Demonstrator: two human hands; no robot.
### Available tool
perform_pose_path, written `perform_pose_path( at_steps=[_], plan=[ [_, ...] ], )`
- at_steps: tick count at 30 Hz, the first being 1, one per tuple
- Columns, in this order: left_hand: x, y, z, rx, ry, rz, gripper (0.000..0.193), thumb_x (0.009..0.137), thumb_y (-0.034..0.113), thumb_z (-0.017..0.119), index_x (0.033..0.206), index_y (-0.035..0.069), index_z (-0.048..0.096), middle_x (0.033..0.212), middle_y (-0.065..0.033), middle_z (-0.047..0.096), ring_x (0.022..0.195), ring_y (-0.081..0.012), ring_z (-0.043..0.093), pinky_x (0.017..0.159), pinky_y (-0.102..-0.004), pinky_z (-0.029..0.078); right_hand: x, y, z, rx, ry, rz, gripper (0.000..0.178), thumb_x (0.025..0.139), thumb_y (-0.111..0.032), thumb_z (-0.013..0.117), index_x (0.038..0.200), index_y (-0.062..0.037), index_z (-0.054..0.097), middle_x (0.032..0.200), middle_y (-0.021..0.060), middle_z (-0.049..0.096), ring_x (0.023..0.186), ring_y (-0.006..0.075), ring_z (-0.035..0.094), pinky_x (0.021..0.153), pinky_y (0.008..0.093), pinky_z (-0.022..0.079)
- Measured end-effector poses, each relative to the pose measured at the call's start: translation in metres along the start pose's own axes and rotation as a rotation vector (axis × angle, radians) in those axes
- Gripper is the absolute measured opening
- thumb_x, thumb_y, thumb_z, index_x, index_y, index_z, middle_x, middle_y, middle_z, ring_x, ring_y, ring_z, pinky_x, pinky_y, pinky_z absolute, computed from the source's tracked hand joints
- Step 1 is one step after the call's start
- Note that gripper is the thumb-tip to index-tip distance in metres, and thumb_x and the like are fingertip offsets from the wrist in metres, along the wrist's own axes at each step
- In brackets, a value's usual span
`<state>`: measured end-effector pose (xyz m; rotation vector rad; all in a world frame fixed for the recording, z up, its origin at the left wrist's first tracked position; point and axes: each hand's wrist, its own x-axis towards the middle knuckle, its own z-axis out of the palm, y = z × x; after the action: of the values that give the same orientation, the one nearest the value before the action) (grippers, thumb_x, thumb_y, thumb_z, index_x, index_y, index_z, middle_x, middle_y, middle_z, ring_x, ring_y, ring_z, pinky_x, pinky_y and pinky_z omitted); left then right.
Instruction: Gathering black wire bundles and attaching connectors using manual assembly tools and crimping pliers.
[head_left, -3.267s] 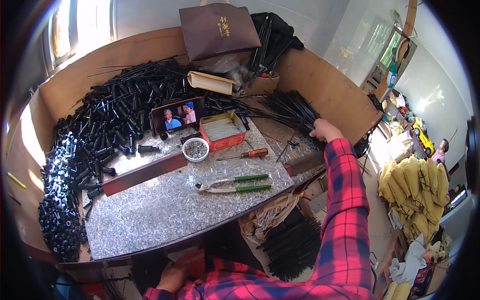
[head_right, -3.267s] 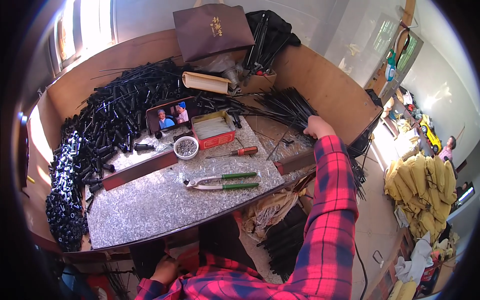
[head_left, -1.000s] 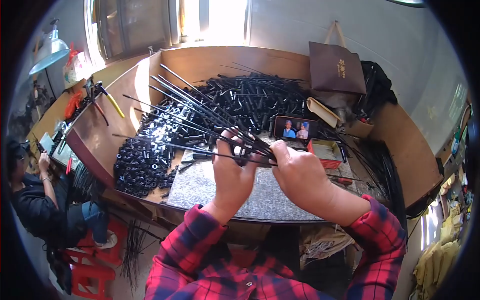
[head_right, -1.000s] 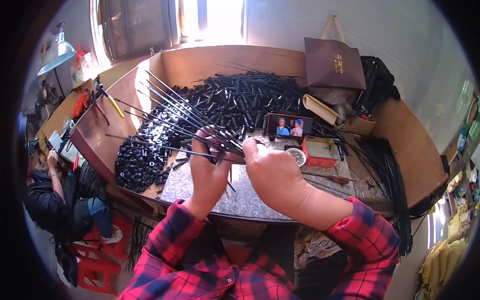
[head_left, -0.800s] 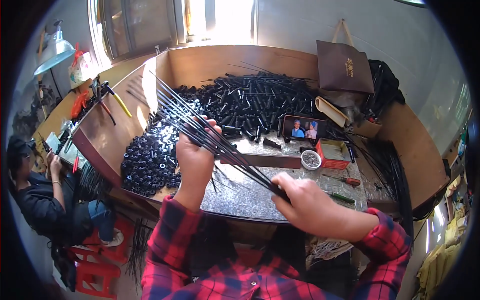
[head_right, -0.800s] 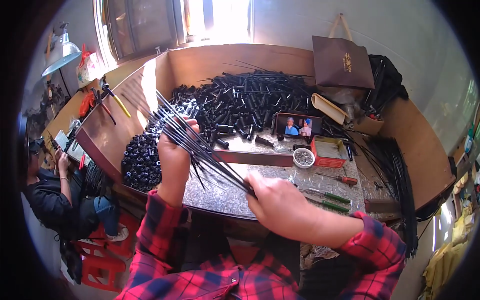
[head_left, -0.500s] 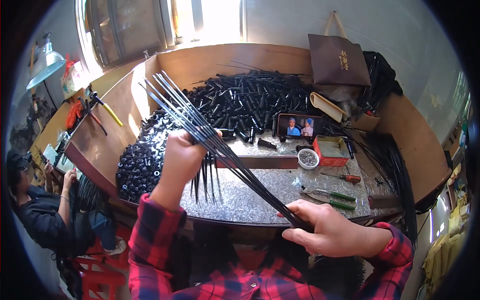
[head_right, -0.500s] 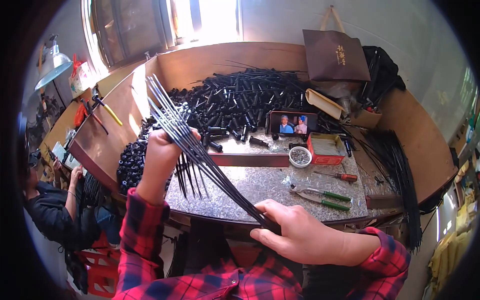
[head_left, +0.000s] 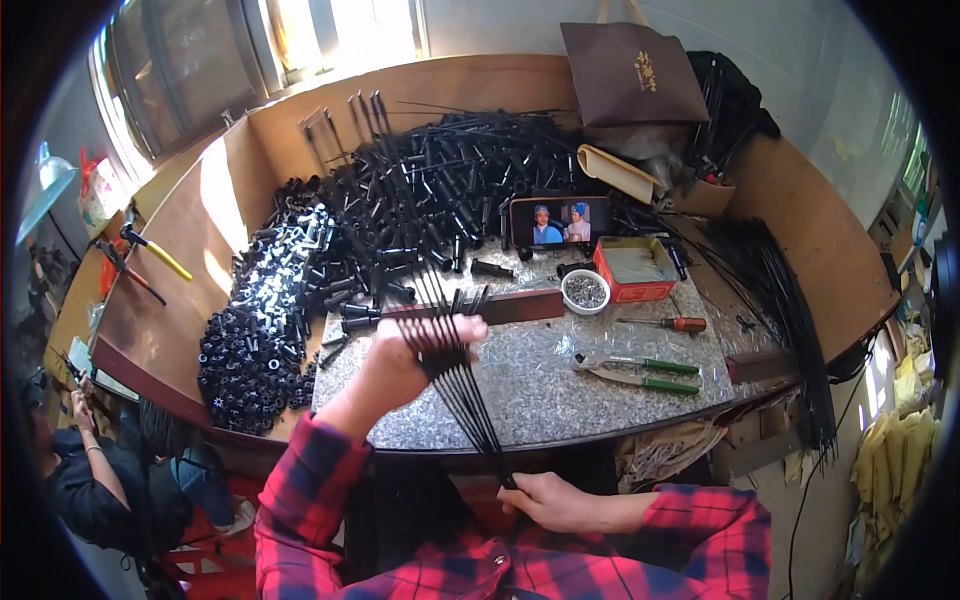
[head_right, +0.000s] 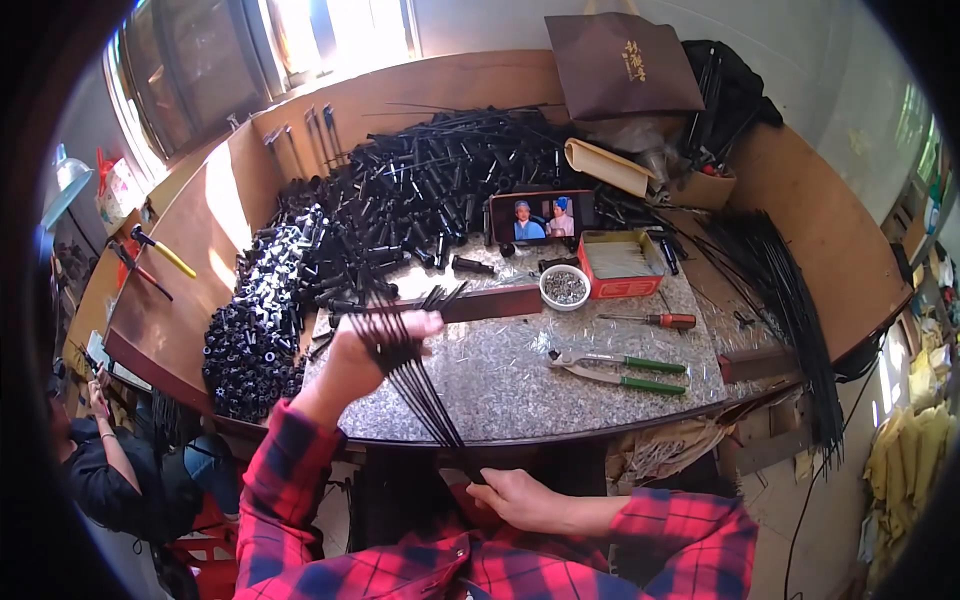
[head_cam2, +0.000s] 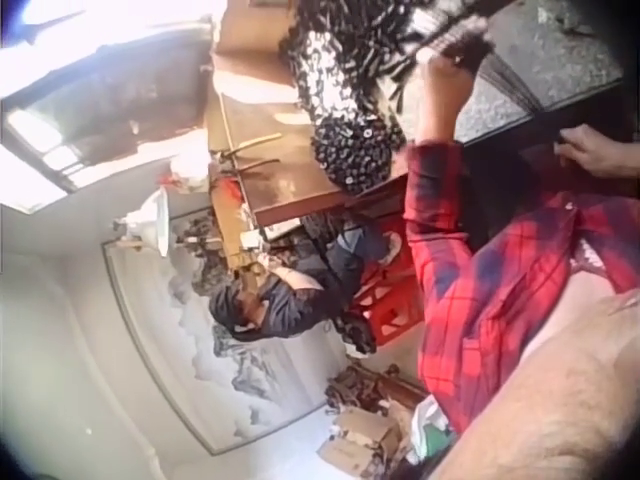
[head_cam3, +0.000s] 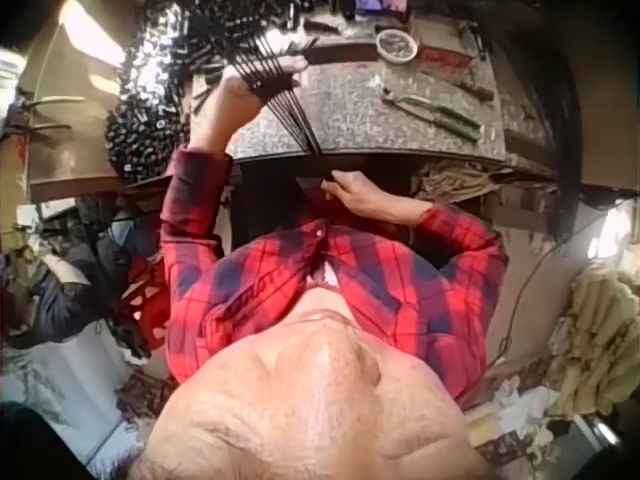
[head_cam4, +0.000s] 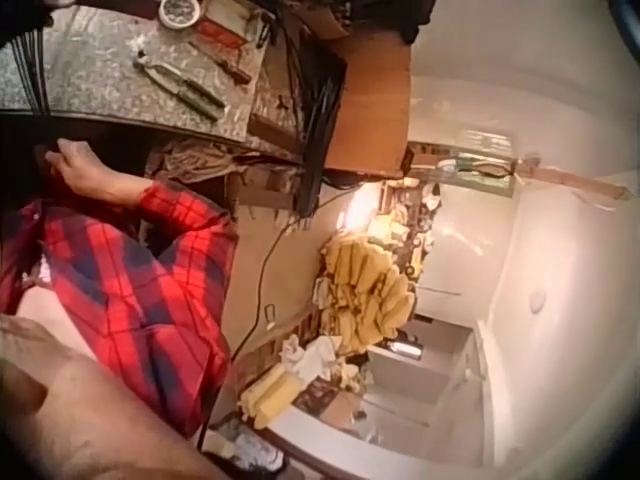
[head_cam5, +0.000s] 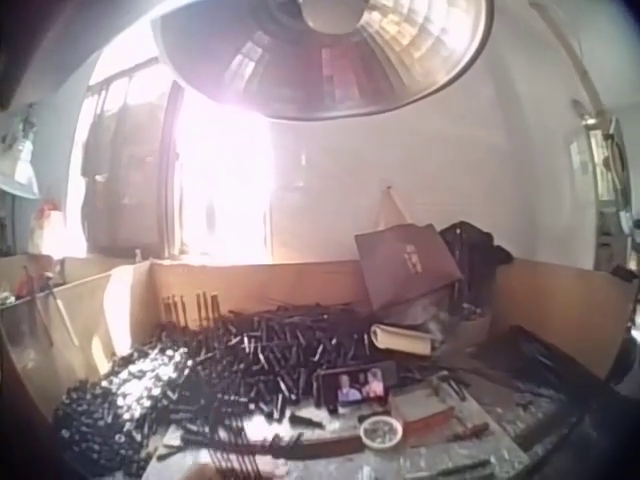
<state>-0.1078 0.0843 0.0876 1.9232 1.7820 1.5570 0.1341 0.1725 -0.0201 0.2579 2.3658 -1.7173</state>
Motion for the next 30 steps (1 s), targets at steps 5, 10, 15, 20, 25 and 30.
perform_pose_path(
  at_steps=[5, 10, 15, 20, 25, 30],
  plan=[
    [-0.033, 0.025, -0.005, 0.150, -0.467, -0.119, 0.065, 0.066, -0.008, 0.061, 0.128, 0.010, 0.050, 0.136, -0.0110, 0.047, 0.135, -0.0312, 0.033, 0.111, -0.0451, 0.026, 0.025, 0.069, 0.026, -0.113, 0.069, -0.144, 0.028, 0.094, -0.021, 0.050, 0.109, 0.0015, 0.055, 0.097, 0.0222, 0.063, 0.096, 0.0322, 0.061, 0.083, 0.0386, 0.046],
    [-0.069, 0.016, 0.023, 0.541, -0.681, -0.129, 0.084, 0.073, 0.053, 0.068, 0.141, 0.017, 0.035, 0.149, -0.0139, 0.025, 0.139, -0.0366, 0.017, 0.111, -0.0512, 0.017, 0.074, 0.141, 0.047, -0.196, 0.108, -0.262, 0.044, 0.093, -0.024, 0.050, 0.130, 0.0001, 0.042, 0.117, 0.0227, 0.057, 0.108, 0.0350, 0.058, 0.092, 0.0411, 0.044],
    [-0.084, 0.008, 0.052, 0.739, -0.621, -0.057, 0.079, 0.078, 0.047, 0.059, 0.143, 0.012, 0.030, 0.148, -0.0120, 0.028, 0.139, -0.0310, 0.023, 0.112, -0.0479, 0.018, 0.092, 0.124, 0.039, -0.379, 0.255, -0.479, 0.068, 0.091, -0.026, 0.054, 0.143, -0.0057, 0.015, 0.138, 0.0151, 0.042, 0.128, 0.0326, 0.040, 0.109, 0.0405, 0.030],
    [-0.092, 0.004, 0.053, 0.662, -0.507, 0.037, 0.069, 0.074, 0.023, 0.057, 0.138, 0.006, 0.037, 0.145, -0.0135, 0.035, 0.136, -0.0288, 0.031, 0.112, -0.0422, 0.024, 0.060, 0.101, 0.003, -0.303, 0.009, -0.321, 0.059, 0.090, -0.024, 0.055, 0.139, -0.0035, 0.030, 0.133, 0.0195, 0.046, 0.128, 0.0312, 0.040, 0.108, 0.0399, 0.029],
    [-0.099, 0.001, 0.053, 0.641, -0.430, -0.010, 0.067, 0.077, 0.026, 0.057, 0.137, 0.005, 0.038, 0.145, -0.0143, 0.035, 0.136, -0.0299, 0.031, 0.111, -0.0438, 0.024, 0.031, 0.064, -0.031, -0.352, -0.302, -0.325, 0.047, 0.090, -0.022, 0.054, 0.130, 0.0003, 0.044, 0.125, 0.0233, 0.052, 0.117, 0.0333, 0.050, 0.100, 0.0399, 0.038],
    [-0.092, 0.002, 0.056, 0.715, -0.433, -0.066, 0.081, 0.075, 0.046, 0.059, 0.141, 0.006, 0.032, 0.147, -0.0120, 0.031, 0.138, -0.0282, 0.027, 0.110, -0.0470, 0.022, 0.000, -0.021, -0.085, -0.324, -0.434, -0.209, 0.045, 0.091, -0.026, 0.056, 0.126, 0.0015, 0.049, 0.109, 0.0203, 0.062, 0.098, 0.0306, 0.062, 0.086, 0.0366, 0.048]
  ],
)
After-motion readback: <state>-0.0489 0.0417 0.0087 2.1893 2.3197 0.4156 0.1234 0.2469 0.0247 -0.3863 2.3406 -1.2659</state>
